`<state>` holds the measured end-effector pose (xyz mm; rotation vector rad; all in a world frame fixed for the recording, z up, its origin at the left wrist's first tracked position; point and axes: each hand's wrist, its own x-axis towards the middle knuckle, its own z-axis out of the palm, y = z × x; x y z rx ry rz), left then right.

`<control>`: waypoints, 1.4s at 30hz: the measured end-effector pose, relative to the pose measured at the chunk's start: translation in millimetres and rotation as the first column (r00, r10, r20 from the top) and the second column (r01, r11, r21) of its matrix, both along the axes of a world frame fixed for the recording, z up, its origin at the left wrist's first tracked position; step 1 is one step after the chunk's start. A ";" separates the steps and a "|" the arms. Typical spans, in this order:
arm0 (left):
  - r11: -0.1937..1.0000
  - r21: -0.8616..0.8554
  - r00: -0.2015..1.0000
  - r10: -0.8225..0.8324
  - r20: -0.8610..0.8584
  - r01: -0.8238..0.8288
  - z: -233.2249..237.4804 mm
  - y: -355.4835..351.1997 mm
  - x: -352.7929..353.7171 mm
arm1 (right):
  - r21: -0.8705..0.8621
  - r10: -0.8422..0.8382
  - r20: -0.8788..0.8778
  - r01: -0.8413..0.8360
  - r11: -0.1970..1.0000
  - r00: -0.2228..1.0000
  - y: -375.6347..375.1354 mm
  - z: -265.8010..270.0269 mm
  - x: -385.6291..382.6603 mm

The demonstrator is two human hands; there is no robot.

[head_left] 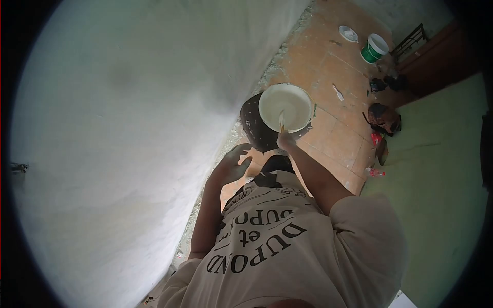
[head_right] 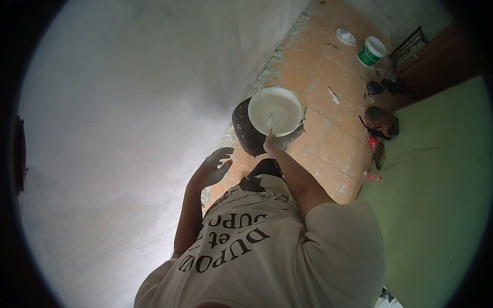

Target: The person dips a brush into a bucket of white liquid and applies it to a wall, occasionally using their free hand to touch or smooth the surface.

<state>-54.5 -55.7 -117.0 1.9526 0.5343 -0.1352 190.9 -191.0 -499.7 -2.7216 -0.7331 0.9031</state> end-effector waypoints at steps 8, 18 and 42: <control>0.995 0.013 0.995 -0.102 -0.012 0.103 2.0 0.8 -3.5 | 0.135 -0.224 -0.178 0.249 0.959 0.958 11.5 106.9 -38.6; 0.988 0.020 0.988 -0.152 -0.003 0.152 9.0 1.7 -2.9 | 0.086 -0.230 -0.934 0.800 0.594 0.271 -9.4 160.0 -38.9; 0.998 -0.010 0.995 -0.062 0.078 0.063 -1.9 22.1 49.8 | 0.659 0.583 -0.734 0.575 0.486 0.349 69.7 338.1 29.2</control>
